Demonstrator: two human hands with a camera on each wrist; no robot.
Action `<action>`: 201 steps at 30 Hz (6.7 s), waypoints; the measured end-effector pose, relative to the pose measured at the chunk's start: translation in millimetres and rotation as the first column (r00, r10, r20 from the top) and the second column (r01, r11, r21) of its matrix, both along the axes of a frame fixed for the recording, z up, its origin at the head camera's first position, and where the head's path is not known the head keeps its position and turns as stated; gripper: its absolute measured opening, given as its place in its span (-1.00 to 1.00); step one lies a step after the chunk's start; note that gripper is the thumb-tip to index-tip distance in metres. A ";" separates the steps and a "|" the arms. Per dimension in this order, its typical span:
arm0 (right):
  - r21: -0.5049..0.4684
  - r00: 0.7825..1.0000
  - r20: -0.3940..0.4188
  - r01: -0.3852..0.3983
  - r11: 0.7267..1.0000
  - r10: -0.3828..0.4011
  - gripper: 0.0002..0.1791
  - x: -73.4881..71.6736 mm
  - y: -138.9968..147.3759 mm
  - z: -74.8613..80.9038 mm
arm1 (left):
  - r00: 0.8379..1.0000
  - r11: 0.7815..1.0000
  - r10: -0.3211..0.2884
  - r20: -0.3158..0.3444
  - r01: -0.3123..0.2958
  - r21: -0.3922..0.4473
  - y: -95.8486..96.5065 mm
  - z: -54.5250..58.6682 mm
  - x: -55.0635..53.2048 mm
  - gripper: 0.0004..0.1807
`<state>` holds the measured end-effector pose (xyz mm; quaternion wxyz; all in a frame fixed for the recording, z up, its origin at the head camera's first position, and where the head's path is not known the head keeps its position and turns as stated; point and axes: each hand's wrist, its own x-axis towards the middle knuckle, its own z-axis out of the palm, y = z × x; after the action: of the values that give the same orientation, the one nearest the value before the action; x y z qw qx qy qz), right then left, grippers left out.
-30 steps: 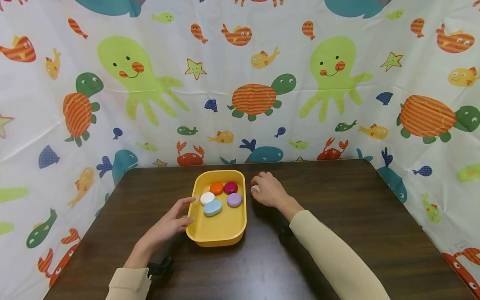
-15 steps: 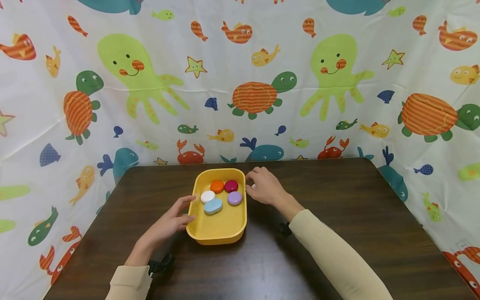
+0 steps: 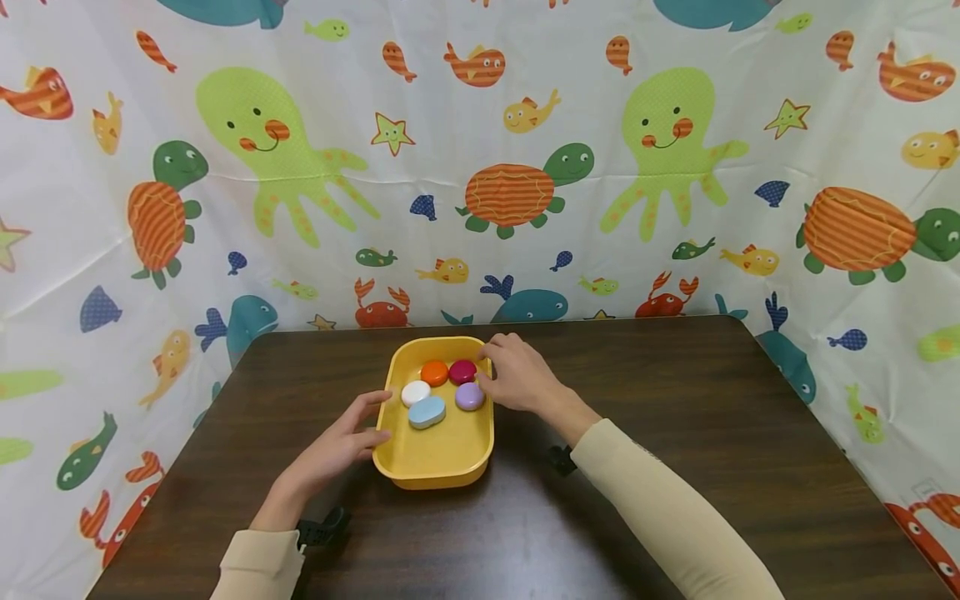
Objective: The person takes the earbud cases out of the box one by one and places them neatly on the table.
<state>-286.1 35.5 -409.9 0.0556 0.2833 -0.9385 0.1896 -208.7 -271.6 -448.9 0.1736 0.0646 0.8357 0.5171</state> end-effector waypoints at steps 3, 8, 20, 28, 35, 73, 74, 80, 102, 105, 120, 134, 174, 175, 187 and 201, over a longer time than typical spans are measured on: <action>0.008 1.000 0.006 -0.015 1.000 0.015 -0.62 2.7 -5.5 2.0 | 1.000 1.000 -0.005 0.001 0.005 0.008 0.3 1.3 1.0 -0.29; -0.001 0.998 0.038 -0.049 0.999 0.049 -0.62 8.7 -14.2 6.7 | 1.000 1.000 -0.011 0.001 0.011 0.015 0.4 2.4 1.8 -0.26; 0.021 0.992 0.031 -0.126 0.992 0.125 -0.66 14.7 -28.0 6.8 | 1.000 1.000 -0.008 0.008 0.008 0.014 1.1 4.2 3.4 -0.28; 0.060 0.985 0.007 -0.172 0.983 0.171 -0.64 15.8 -37.7 5.5 | 1.000 1.000 -0.006 0.014 0.005 0.025 0.0 3.7 3.3 -0.28; 0.082 0.980 0.046 -0.195 0.977 0.192 -0.63 14.2 -45.9 2.3 | 1.000 1.000 -0.002 0.001 0.002 0.016 0.2 0.8 0.8 -0.31; 0.233 0.947 0.156 -0.312 0.921 0.281 -0.54 21.1 -83.4 -27.7 | 1.000 0.999 -0.006 -0.011 0.007 0.039 1.0 2.6 4.2 -0.30; 0.235 0.947 0.157 -0.311 0.921 0.280 -0.54 21.2 -84.1 -27.5 | 1.000 0.999 -0.006 -0.011 0.007 0.038 0.9 2.5 4.2 -0.30; 0.244 0.952 0.162 -0.295 0.924 0.261 -0.55 22.8 -86.6 -26.6 | 1.000 1.000 0.005 0.000 -0.005 0.028 -0.1 -0.6 2.7 -0.32; 0.238 0.949 0.197 -0.289 0.927 0.245 -0.64 24.2 -88.3 -27.5 | 1.000 0.998 0.001 -0.007 0.000 0.059 1.5 0.7 3.8 -0.29; 0.235 0.946 0.213 -0.293 0.927 0.245 -0.67 24.6 -88.5 -27.0 | 1.000 0.999 0.002 -0.007 -0.002 0.051 1.6 1.4 3.7 -0.29; 0.201 0.940 0.225 -0.303 0.932 0.257 -0.65 28.7 -85.8 -27.5 | 1.000 1.000 0.013 -0.013 -0.013 0.025 1.4 -0.3 4.5 -0.30; 0.134 0.953 0.115 -0.293 0.947 0.279 -0.62 30.9 -76.9 -23.3 | 1.000 1.000 0.012 -0.019 -0.012 0.029 2.2 1.3 5.7 -0.30; -0.032 0.982 -0.008 -0.189 0.981 0.189 -0.66 34.7 -32.4 15.9 | 1.000 1.000 0.015 -0.009 -0.015 0.024 2.2 1.1 4.2 -0.29; -0.036 0.983 -0.009 -0.185 0.982 0.185 -0.66 33.9 -30.9 15.6 | 1.000 1.000 0.014 -0.008 -0.014 0.021 2.0 0.9 3.9 -0.29; -0.050 0.992 0.013 -0.126 0.991 0.127 -0.63 28.2 -15.4 17.7 | 1.000 1.000 0.015 -0.005 -0.015 0.016 1.2 0.0 4.1 -0.30; -0.039 0.998 -0.016 -0.066 0.997 0.065 -0.60 12.9 5.8 16.1 | 1.000 0.999 0.009 -0.010 -0.008 0.038 1.2 -1.1 3.9 -0.29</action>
<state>-273.2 41.3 -393.8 0.0618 0.3142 -0.9243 0.2075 -204.8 -270.5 -450.0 0.1659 0.0671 0.8268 0.5333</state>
